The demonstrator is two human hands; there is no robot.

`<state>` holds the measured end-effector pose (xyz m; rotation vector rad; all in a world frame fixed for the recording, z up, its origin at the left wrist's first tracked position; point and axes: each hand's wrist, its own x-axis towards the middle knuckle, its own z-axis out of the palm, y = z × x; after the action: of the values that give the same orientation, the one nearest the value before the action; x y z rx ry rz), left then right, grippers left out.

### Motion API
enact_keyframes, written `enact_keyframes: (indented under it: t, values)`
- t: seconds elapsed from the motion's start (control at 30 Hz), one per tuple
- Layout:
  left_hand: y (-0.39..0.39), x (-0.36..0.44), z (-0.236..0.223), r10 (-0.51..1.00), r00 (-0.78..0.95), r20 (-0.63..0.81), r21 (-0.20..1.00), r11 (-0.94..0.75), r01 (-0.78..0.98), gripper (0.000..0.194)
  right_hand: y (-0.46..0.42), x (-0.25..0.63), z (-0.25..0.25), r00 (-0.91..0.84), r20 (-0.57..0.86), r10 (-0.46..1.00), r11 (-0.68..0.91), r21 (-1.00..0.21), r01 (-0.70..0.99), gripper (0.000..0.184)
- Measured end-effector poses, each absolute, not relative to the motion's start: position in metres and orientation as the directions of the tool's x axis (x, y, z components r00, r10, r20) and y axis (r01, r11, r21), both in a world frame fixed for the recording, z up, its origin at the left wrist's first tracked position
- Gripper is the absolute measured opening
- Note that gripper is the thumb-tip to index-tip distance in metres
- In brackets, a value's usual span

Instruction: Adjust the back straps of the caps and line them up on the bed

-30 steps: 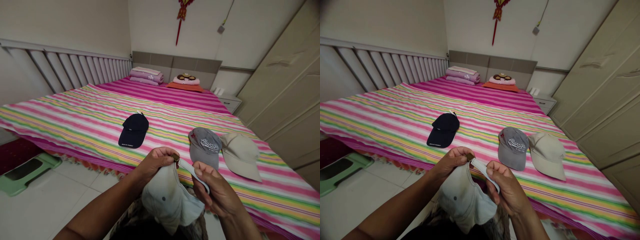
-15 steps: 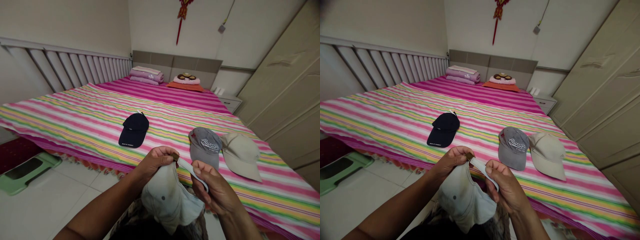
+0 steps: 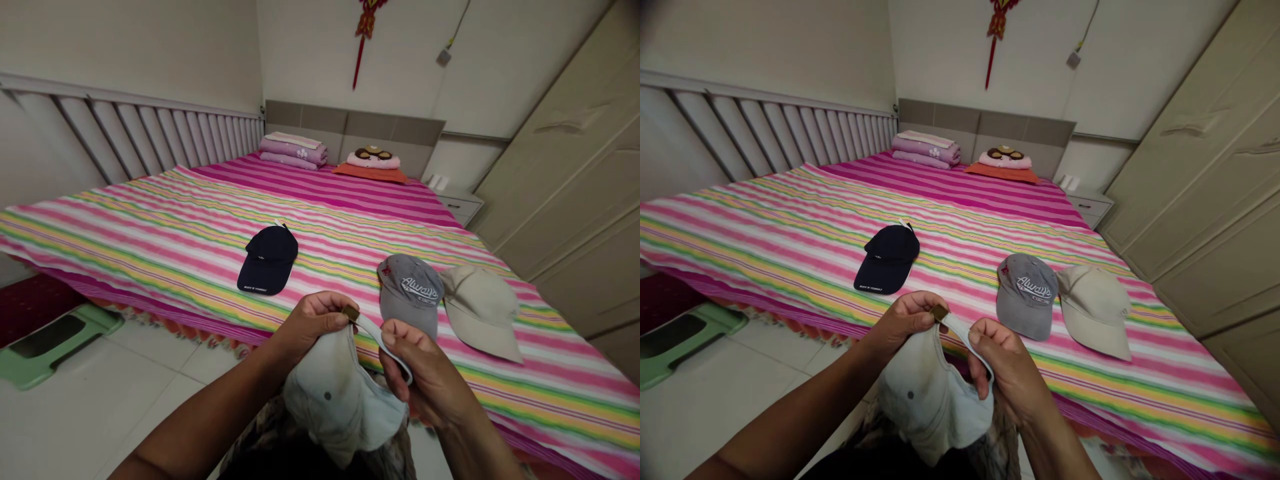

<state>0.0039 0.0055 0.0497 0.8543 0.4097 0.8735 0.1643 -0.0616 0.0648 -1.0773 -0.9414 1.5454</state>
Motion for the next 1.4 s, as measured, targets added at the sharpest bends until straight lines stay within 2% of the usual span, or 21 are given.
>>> enact_keyframes:
  t: [0.2, 0.43, 0.73, 1.0, 1.17, 1.4]
  values:
    - [0.004, 0.005, 0.05, 0.83, 0.556, 0.049, 0.835, 0.271, -0.478, 0.024, -0.062, 0.168, 0.064, -0.065, -0.177, 0.982, -0.184, -0.975, -0.125, 0.027]
    - [0.002, 0.003, 0.052, 0.841, 0.536, 0.07, 0.866, 0.215, -0.45, 0.024, -0.062, 0.167, 0.071, -0.057, -0.159, 0.986, -0.16, -0.987, -0.015, 0.03]
    - [0.0, 0.005, 0.052, 0.823, 0.549, 0.144, 0.873, 0.156, -0.463, 0.021, -0.056, 0.175, 0.078, -0.153, -0.055, 0.987, -0.028, -0.985, 0.171, 0.03]
    - [0.0, 0.007, 0.052, 0.801, 0.572, 0.178, 0.879, 0.132, -0.458, 0.02, -0.051, 0.174, 0.078, -0.267, -0.103, 0.958, -0.085, -0.993, 0.08, 0.029]
    - [0.001, 0.006, 0.053, 0.783, 0.556, 0.279, 0.888, 0.01, -0.459, 0.018, -0.048, 0.174, 0.078, -0.3, -0.133, 0.945, -0.137, -0.991, 0.01, 0.028]
    - [0.003, 0.005, 0.049, 0.757, 0.539, 0.37, 0.893, -0.129, -0.431, 0.018, -0.048, 0.169, 0.08, -0.25, -0.174, 0.952, -0.194, -0.979, -0.055, 0.025]
